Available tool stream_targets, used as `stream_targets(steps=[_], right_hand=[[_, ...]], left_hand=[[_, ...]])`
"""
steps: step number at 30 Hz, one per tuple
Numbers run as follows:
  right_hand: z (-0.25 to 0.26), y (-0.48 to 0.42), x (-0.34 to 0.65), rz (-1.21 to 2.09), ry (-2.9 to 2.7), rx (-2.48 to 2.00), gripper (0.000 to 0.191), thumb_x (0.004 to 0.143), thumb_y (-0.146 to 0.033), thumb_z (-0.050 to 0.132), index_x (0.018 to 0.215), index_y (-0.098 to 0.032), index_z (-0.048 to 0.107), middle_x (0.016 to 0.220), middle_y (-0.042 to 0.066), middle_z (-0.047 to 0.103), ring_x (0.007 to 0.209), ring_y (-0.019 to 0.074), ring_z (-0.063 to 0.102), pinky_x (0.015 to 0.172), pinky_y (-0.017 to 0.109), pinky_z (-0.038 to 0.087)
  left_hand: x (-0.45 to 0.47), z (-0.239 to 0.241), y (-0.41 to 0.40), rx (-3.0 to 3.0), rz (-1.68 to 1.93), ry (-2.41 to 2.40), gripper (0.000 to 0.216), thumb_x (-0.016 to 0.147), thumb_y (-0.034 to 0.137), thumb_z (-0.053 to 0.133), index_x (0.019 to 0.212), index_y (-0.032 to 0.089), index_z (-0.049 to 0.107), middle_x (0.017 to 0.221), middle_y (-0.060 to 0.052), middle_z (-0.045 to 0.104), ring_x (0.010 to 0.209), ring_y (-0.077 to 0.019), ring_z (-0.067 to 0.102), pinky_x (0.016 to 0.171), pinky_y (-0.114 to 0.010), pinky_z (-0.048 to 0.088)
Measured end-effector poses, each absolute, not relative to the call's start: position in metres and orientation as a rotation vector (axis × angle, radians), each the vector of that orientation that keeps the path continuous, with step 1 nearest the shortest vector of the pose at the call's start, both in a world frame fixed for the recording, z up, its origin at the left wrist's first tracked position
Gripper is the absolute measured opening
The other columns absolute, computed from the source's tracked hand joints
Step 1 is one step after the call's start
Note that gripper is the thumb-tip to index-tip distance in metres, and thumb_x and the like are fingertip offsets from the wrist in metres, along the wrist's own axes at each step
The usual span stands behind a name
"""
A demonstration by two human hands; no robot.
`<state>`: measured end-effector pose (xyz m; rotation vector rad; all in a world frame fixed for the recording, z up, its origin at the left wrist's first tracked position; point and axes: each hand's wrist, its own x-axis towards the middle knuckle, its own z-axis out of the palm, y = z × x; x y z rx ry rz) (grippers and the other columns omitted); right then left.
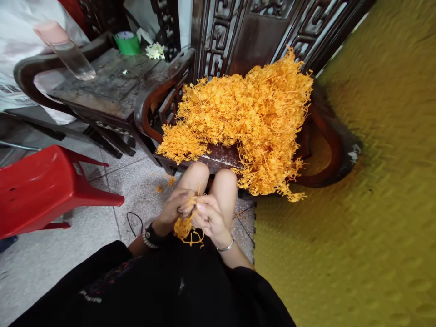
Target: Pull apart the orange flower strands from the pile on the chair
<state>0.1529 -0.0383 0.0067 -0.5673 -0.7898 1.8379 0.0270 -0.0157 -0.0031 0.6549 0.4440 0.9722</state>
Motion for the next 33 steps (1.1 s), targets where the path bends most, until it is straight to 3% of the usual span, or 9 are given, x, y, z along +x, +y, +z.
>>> stream_targets(steps=[5,9,13,16,20,22,26,29,33], right_hand=[[0.017,-0.027,0.167,1.498,-0.6,-0.721,0.057,0.08,-0.047,0.059,0.051,-0.022,0.018,0.033,-0.012,0.006,0.029,0.0064,0.002,0.031,0.021,0.015],[0.025,-0.026,0.171,1.4,-0.633,-0.855,0.053,0.081,-0.049,0.06,0.055,-0.022,0.024,0.035,-0.011,0.015,0.031,0.0076,0.008,0.035,0.021,0.02],[0.027,-0.029,0.171,1.365,-0.656,-0.853,0.052,0.081,-0.048,0.063,0.055,-0.022,0.028,0.035,-0.011,0.02,0.032,0.0066,0.013,0.037,0.022,0.02],[0.027,-0.031,0.171,1.36,-0.65,-0.837,0.049,0.082,-0.046,0.064,0.055,-0.021,0.032,0.035,-0.01,0.024,0.033,0.0063,0.016,0.038,0.022,0.021],[0.026,-0.033,0.169,1.327,-0.689,-0.867,0.043,0.084,-0.043,0.062,0.057,-0.021,0.036,0.037,-0.01,0.028,0.035,0.0063,0.02,0.042,0.023,0.024],[0.025,-0.032,0.168,1.316,-0.711,-0.892,0.042,0.085,-0.043,0.061,0.058,-0.021,0.036,0.038,-0.01,0.028,0.035,0.0066,0.022,0.043,0.023,0.026],[0.019,-0.027,0.168,1.37,-0.69,-0.898,0.043,0.085,-0.047,0.059,0.058,-0.022,0.036,0.037,-0.01,0.026,0.035,0.0073,0.019,0.041,0.024,0.021],[0.012,-0.025,0.171,1.298,-0.802,-1.0,0.042,0.083,-0.053,0.06,0.059,-0.022,0.044,0.041,-0.009,0.031,0.037,0.0074,0.021,0.041,0.025,0.018],[0.002,-0.028,0.172,1.233,-1.18,-1.215,0.03,0.071,-0.043,0.077,0.074,-0.018,0.06,0.053,-0.007,0.04,0.046,0.0076,0.029,0.045,0.024,0.021]], left_hand=[[0.028,0.0,-0.006,0.451,1.116,0.462,0.049,0.083,0.05,0.056,0.054,0.02,0.03,0.042,0.009,0.018,0.036,-0.0052,0.014,0.031,-0.016,0.018],[0.029,-0.005,-0.005,0.643,1.158,0.659,0.04,0.082,0.053,0.057,0.065,0.017,0.058,0.045,0.004,0.048,0.04,-0.008,0.041,0.046,-0.023,0.044],[0.028,-0.006,-0.003,0.711,1.176,0.775,0.029,0.083,0.042,0.06,0.098,0.018,0.067,0.072,-0.001,0.066,0.056,-0.0109,0.056,0.065,-0.029,0.052],[0.028,-0.006,0.0,0.627,1.157,0.79,0.022,0.079,0.031,0.063,0.098,0.02,0.065,0.075,0.002,0.061,0.055,-0.0066,0.05,0.06,-0.022,0.046],[0.03,-0.01,-0.002,0.852,1.23,0.862,0.031,0.086,0.048,0.054,0.081,0.019,0.06,0.059,0.005,0.041,0.05,-0.0076,0.037,0.051,-0.021,0.033],[0.029,-0.012,-0.004,1.166,1.232,0.904,0.037,0.082,0.055,0.058,0.075,0.019,0.058,0.059,0.005,0.041,0.053,-0.0096,0.036,0.053,-0.023,0.03],[0.028,-0.011,-0.005,1.613,1.123,0.971,0.032,0.086,0.042,0.058,0.066,0.019,0.05,0.058,0.004,0.039,0.057,-0.0114,0.037,0.059,-0.027,0.027],[0.028,-0.01,-0.003,1.568,1.17,1.05,0.038,0.094,0.038,0.045,0.061,0.019,0.041,0.057,0.004,0.033,0.056,-0.0117,0.034,0.058,-0.029,0.023],[0.029,-0.009,-0.004,1.461,1.124,1.039,0.033,0.093,0.041,0.047,0.068,0.02,0.048,0.06,0.003,0.04,0.058,-0.0124,0.036,0.058,-0.027,0.026]])
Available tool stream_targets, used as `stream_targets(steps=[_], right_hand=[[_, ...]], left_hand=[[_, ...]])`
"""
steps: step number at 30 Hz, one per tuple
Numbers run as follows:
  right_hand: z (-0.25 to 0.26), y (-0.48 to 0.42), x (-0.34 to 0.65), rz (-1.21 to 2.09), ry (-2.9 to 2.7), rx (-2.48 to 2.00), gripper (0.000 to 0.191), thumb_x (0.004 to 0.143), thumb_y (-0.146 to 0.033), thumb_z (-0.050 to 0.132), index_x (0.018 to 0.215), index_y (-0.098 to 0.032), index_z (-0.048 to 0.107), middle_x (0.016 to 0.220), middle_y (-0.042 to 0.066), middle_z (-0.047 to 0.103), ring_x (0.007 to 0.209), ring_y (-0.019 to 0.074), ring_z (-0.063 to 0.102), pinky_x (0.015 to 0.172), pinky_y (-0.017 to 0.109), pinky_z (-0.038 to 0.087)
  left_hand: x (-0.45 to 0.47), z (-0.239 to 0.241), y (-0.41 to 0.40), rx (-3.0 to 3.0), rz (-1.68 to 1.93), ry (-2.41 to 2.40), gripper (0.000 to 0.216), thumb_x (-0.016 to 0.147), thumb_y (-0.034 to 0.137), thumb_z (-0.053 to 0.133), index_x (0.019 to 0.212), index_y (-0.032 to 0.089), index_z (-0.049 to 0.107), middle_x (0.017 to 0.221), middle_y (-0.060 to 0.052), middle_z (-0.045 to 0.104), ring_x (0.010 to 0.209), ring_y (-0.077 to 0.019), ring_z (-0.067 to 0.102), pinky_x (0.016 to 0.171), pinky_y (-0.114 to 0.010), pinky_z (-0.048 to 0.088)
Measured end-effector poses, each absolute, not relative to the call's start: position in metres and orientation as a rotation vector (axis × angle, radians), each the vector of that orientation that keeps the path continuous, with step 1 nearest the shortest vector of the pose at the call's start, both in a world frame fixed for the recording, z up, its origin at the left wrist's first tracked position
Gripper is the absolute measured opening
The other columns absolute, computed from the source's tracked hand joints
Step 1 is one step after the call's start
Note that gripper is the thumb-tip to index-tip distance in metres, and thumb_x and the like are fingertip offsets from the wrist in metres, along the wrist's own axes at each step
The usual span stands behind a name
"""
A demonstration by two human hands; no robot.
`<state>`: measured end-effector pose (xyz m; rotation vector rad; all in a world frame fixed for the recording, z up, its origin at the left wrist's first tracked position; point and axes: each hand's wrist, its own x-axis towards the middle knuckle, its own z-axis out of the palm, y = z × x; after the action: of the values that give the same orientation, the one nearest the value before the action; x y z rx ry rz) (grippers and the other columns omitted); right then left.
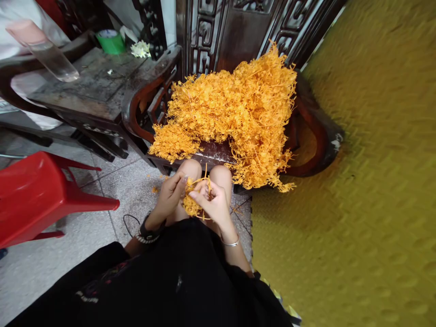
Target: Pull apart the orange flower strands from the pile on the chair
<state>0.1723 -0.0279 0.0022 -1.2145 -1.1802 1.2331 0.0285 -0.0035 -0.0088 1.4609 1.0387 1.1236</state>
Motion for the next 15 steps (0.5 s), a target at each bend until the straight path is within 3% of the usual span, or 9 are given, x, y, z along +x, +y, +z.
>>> stream_targets(steps=[3,8,15], right_hand=[[-0.003,-0.031,0.17,1.129,-1.317,-1.257,0.026,0.069,-0.033,0.08,0.081,-0.019,0.06,0.058,-0.007,0.04,0.053,0.0092,0.033,0.05,0.023,0.027],[-0.005,-0.032,0.166,1.035,-1.48,-1.233,0.01,0.079,-0.027,0.069,0.085,-0.02,0.064,0.082,0.002,0.056,0.073,0.015,0.049,0.066,0.027,0.039],[-0.001,-0.033,0.157,1.195,-1.499,-1.119,0.026,0.088,-0.03,0.053,0.064,-0.02,0.047,0.064,-0.001,0.047,0.062,0.0134,0.042,0.059,0.026,0.036]], left_hand=[[0.03,-0.007,-0.006,1.412,1.087,0.952,0.032,0.094,0.042,0.045,0.072,0.02,0.05,0.065,0.003,0.048,0.062,-0.0124,0.041,0.061,-0.025,0.031],[0.031,-0.01,-0.008,1.422,1.142,1.014,0.028,0.095,0.04,0.044,0.077,0.02,0.053,0.068,0.002,0.048,0.064,-0.0131,0.042,0.062,-0.026,0.032],[0.03,-0.01,-0.005,1.247,1.303,1.1,0.032,0.093,0.044,0.046,0.072,0.021,0.05,0.067,0.002,0.045,0.063,-0.0137,0.041,0.061,-0.026,0.033]])
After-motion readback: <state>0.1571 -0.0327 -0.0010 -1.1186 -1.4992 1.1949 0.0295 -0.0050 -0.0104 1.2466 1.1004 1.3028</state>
